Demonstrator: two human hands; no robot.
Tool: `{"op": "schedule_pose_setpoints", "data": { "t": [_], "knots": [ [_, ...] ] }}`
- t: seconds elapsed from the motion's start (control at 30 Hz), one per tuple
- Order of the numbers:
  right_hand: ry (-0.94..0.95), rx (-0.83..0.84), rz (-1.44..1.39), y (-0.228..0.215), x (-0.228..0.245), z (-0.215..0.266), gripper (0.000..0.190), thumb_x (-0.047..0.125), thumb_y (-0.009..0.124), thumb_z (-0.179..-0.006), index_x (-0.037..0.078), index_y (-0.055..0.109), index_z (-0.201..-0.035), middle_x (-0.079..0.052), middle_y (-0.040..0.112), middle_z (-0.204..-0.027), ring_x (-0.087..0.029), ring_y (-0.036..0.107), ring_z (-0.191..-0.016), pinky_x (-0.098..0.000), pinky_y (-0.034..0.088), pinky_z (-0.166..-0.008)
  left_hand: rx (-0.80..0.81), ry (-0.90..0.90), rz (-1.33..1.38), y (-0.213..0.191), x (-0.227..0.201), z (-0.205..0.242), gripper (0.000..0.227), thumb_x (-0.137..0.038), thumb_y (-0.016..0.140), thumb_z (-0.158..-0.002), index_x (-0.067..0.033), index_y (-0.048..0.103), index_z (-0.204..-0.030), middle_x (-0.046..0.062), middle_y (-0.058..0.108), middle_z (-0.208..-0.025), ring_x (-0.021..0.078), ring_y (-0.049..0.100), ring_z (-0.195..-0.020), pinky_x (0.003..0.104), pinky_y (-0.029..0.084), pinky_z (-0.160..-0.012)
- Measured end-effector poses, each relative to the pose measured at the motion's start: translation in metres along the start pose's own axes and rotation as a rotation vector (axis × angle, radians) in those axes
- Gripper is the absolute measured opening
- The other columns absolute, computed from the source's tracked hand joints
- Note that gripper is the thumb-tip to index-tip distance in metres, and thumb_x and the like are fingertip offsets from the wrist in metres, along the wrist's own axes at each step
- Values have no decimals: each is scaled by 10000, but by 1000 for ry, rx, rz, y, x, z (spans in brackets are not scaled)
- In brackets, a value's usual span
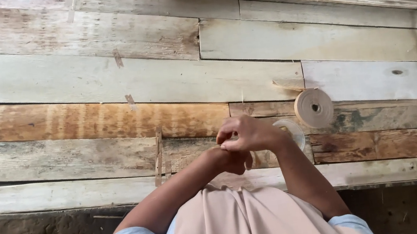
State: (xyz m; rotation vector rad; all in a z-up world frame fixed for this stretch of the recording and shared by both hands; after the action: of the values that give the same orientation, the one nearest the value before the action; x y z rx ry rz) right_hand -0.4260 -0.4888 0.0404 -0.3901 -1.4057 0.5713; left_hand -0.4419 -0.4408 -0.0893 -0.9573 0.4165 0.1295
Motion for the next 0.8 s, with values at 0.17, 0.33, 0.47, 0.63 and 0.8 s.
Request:
{"op": "schedule_pose_setpoints", "data": {
  "t": [0.17,0.33,0.47,0.63,0.8],
  "knots": [
    [-22,-89,254,9,-10,-6,118,269,732,-818,155,706,-834,-40,688,-911,-265,676,-921,-360,555,-816,61,3,263,-11,-6,18,572,64,471,-801,-217,755,-1211,-50,721,-1272,169,690,-888,311,582,-821],
    [-84,-85,259,1,-5,3,122,229,730,-826,147,712,-915,-49,695,-974,-282,665,-963,-395,549,-849,120,21,166,-21,-11,22,428,34,527,-862,-171,725,-1182,-41,684,-1265,109,690,-976,266,589,-881],
    [-102,-47,212,1,-16,9,175,214,759,-808,146,704,-959,-69,698,-1001,-321,666,-986,-436,546,-866,407,191,-677,-8,-19,22,336,-223,684,-914,-170,592,-1233,54,546,-1168,68,606,-1092,233,545,-831],
    [-128,-192,349,14,-25,5,81,234,729,-784,180,692,-831,-22,671,-887,-272,654,-922,-393,553,-827,95,-19,344,-26,-14,37,546,110,455,-822,-187,768,-1157,-83,702,-1317,116,714,-940,263,600,-885],
    [-69,-432,481,29,-53,-5,70,306,706,-734,289,639,-740,96,603,-822,-146,616,-888,-295,533,-778,65,-93,337,-10,2,18,295,10,560,-926,-91,724,-1150,0,741,-1231,152,703,-1004,307,560,-947]
  ]
}}
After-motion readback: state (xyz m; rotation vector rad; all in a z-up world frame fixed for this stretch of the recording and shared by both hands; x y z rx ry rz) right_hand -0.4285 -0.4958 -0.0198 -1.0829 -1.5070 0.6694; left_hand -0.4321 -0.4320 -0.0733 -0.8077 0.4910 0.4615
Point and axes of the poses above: each hand's wrist, its own z-axis away from the middle knuckle, its own y-axis out of the palm, x = y × z, the point moved 6 cm from there along -z, towards the middle knuckle
